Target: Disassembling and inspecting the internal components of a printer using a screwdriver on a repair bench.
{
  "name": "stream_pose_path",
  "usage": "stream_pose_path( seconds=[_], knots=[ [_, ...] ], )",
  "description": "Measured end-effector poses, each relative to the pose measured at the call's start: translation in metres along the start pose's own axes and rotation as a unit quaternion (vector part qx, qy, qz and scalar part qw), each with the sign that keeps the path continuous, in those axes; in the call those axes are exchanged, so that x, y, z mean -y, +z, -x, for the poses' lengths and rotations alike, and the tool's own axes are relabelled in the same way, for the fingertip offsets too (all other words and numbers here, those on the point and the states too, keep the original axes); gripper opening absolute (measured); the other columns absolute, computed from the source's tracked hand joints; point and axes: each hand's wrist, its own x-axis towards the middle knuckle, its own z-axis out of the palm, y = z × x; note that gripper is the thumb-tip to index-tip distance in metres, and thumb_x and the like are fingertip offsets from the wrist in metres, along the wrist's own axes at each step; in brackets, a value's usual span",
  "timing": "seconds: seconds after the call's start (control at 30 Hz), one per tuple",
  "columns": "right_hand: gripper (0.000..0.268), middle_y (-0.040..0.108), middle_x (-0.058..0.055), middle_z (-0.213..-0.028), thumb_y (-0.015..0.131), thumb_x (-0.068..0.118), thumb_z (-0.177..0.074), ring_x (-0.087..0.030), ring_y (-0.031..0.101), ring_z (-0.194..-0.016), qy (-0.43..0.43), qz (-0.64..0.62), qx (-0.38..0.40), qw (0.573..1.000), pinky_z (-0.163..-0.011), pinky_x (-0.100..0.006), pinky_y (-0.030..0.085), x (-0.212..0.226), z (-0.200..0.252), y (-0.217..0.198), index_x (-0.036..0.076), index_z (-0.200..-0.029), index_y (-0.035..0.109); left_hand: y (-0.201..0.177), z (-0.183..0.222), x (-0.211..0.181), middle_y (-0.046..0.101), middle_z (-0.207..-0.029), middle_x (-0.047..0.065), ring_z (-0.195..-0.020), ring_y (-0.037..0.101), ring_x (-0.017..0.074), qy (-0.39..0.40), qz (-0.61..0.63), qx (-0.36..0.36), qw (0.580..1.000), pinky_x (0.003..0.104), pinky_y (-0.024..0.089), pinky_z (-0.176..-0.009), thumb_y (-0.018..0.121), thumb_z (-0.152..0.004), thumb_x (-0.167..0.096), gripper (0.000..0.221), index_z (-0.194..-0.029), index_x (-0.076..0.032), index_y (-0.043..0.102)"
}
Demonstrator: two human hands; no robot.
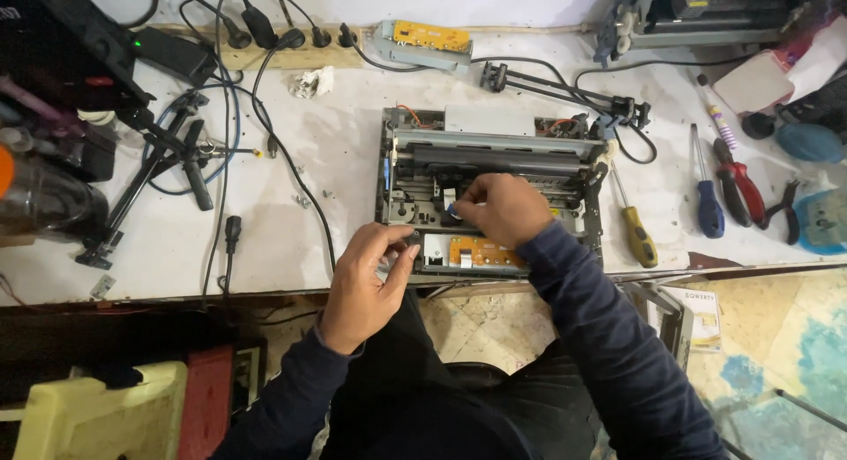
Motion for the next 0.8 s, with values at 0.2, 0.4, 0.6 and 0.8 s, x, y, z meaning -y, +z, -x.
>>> stream_pose_path(
  seconds=[0.2, 0.4, 0.6, 0.8],
  knots=[
    [0.028, 0.079, -0.007, -0.115, 0.071, 0.037, -0.09, -0.031, 0.072, -0.115, -0.01, 0.0, -0.008, 1.0, -0.094, -0.045, 0.057, -0.005, -0.002, 0.004, 0.017, -0.109, 0.079, -0.006, 0.0, -0.002, 0.066, -0.082, 0.015, -0.076, 0.067, 0.0326, -0.006, 0.006, 0.002, 1.0, 0.039, 0.057, -0.067, 0.07, -0.096, -0.004, 0.017, -0.112, 0.001, 0.07],
    [0.029, 0.078, -0.008, -0.119, 0.07, 0.037, -0.092, -0.032, 0.071, -0.115, -0.01, 0.004, -0.01, 1.0, -0.095, -0.045, 0.057, -0.002, 0.0, 0.004, 0.017, -0.112, 0.078, -0.006, 0.001, 0.0, 0.066, -0.082, 0.015, -0.077, 0.067, 0.0312, -0.004, 0.006, -0.002, 1.0, 0.038, 0.058, -0.068, 0.071, -0.096, -0.004, 0.018, -0.113, 0.001, 0.07],
    [0.031, 0.077, -0.011, -0.12, 0.068, 0.037, -0.094, -0.033, 0.071, -0.116, -0.004, 0.005, -0.028, 1.0, -0.094, -0.046, 0.057, -0.006, -0.002, 0.006, 0.015, -0.114, 0.077, -0.004, 0.001, 0.0, 0.065, -0.081, 0.014, -0.076, 0.067, 0.0299, -0.002, 0.008, -0.003, 1.0, 0.037, 0.057, -0.067, 0.07, -0.096, -0.004, 0.017, -0.112, 0.001, 0.07],
    [0.025, 0.078, -0.015, -0.104, 0.068, 0.028, -0.094, -0.035, 0.074, -0.102, -0.086, -0.112, -0.038, 0.989, -0.089, -0.045, 0.056, -0.02, 0.003, -0.001, 0.009, -0.108, 0.076, -0.004, -0.006, -0.009, 0.065, -0.082, 0.014, -0.075, 0.067, 0.0287, -0.005, 0.023, -0.006, 1.0, 0.036, 0.057, -0.066, 0.069, -0.098, -0.005, 0.016, -0.112, 0.002, 0.07]
  ],
)
